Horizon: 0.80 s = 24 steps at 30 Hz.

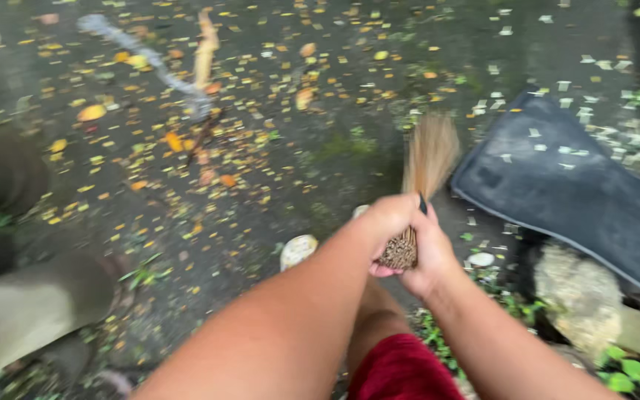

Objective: The person sweeps fallen leaves and debris along an outdoor pathway using a handheld broom.

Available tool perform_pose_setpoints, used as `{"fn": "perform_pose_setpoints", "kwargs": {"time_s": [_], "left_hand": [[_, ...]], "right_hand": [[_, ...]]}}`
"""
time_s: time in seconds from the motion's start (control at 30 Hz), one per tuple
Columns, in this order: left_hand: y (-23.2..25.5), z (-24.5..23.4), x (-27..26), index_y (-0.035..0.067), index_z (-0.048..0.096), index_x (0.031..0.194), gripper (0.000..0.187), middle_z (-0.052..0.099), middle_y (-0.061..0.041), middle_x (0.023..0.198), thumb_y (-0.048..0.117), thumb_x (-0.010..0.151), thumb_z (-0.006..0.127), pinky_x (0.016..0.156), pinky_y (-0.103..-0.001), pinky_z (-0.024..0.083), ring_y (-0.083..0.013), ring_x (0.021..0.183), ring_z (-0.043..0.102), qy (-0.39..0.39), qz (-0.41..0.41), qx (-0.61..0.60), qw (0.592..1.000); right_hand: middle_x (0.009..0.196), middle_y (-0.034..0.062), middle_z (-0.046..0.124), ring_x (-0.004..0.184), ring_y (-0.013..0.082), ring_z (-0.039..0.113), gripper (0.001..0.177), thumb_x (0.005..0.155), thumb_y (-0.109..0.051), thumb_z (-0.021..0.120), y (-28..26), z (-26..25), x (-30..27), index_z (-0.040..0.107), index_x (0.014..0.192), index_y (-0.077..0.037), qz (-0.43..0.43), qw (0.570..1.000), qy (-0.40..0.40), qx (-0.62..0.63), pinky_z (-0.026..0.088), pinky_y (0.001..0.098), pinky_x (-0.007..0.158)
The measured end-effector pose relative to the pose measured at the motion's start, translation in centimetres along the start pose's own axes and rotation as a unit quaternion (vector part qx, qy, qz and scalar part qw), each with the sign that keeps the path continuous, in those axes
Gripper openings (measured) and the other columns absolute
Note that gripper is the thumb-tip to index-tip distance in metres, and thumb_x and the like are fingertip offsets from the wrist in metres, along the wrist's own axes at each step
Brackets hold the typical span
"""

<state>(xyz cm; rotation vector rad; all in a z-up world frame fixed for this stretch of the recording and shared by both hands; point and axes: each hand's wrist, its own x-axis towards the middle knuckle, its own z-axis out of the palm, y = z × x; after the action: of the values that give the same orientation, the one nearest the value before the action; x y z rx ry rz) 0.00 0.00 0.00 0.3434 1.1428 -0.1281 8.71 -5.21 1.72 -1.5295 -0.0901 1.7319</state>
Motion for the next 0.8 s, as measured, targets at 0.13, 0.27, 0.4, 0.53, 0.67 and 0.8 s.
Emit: {"fn": "perform_pose_setpoints", "kwargs": {"time_s": [0.13, 0.27, 0.4, 0.53, 0.67, 0.8], "left_hand": [[2.8, 1.8, 2.6, 0.010, 0.070, 0.120, 0.059, 0.070, -0.029, 0.119, 0.058, 0.097, 0.043, 0.055, -0.058, 0.049, -0.0462, 0.095, 0.067, 0.044, 0.011, 0.021, 0.999], [3.8, -3.1, 1.5, 0.009, 0.071, 0.115, 0.057, 0.069, -0.024, 0.120, 0.052, 0.091, 0.043, 0.072, -0.055, 0.059, -0.0412, 0.104, 0.069, 0.280, 0.080, -0.013, 0.957], [4.3, -2.7, -1.2, -0.001, 0.050, 0.134, 0.069, 0.063, -0.031, 0.123, 0.054, 0.092, 0.050, 0.090, -0.043, 0.052, -0.0421, 0.111, 0.067, 0.466, 0.074, -0.191, 0.861], [5.9, 1.6, -1.1, -0.002, 0.055, 0.129, 0.071, 0.068, -0.026, 0.117, 0.056, 0.089, 0.049, 0.074, -0.043, 0.062, -0.0360, 0.102, 0.073, 0.403, 0.136, -0.196, 0.883], [9.9, 6.7, 2.4, 0.001, 0.065, 0.110, 0.064, 0.072, -0.021, 0.093, 0.059, 0.086, 0.052, 0.051, -0.048, 0.051, -0.0331, 0.070, 0.070, 0.206, 0.114, -0.016, 0.972], [13.8, 7.3, 5.7, 0.007, 0.065, 0.085, 0.046, 0.067, -0.019, 0.075, 0.049, 0.089, 0.046, 0.041, -0.046, 0.045, -0.0315, 0.050, 0.062, 0.148, 0.045, 0.020, 0.988]], "right_hand": [[0.099, 0.0129, 0.069, 0.075, 0.0306, 0.072, 0.042, 0.093, -0.041, 0.056, -0.2, -5.0, 5.5, 0.053, 0.122, -0.011, 0.147, 0.985, 0.007, 0.087, 0.055, 0.0446, 0.047], [0.104, 0.0116, 0.066, 0.077, 0.0290, 0.070, 0.033, 0.100, -0.030, 0.060, -1.7, -0.4, 11.7, 0.050, 0.129, -0.019, 0.198, 0.944, -0.254, 0.071, 0.054, 0.0412, 0.048], [0.119, 0.0103, 0.066, 0.088, 0.0237, 0.071, 0.062, 0.092, -0.019, 0.054, -5.0, 5.8, 11.0, 0.042, 0.149, -0.040, 0.211, 0.946, -0.217, -0.119, 0.062, 0.0396, 0.061], [0.126, 0.0091, 0.068, 0.092, 0.0240, 0.072, 0.073, 0.089, -0.013, 0.053, -7.9, 2.2, 7.4, 0.034, 0.153, -0.043, 0.147, 0.972, -0.158, -0.096, 0.062, 0.0378, 0.059], [0.108, 0.0059, 0.064, 0.074, 0.0250, 0.068, 0.058, 0.090, -0.029, 0.052, -10.3, -5.3, 6.8, 0.035, 0.144, -0.040, 0.056, 0.998, 0.016, -0.024, 0.045, 0.0383, 0.039], [0.092, 0.0113, 0.065, 0.061, 0.0268, 0.067, 0.048, 0.098, -0.042, 0.064, -10.9, -8.6, 12.3, 0.043, 0.128, -0.010, 0.127, 0.967, -0.173, 0.134, 0.045, 0.0352, 0.031]]}}
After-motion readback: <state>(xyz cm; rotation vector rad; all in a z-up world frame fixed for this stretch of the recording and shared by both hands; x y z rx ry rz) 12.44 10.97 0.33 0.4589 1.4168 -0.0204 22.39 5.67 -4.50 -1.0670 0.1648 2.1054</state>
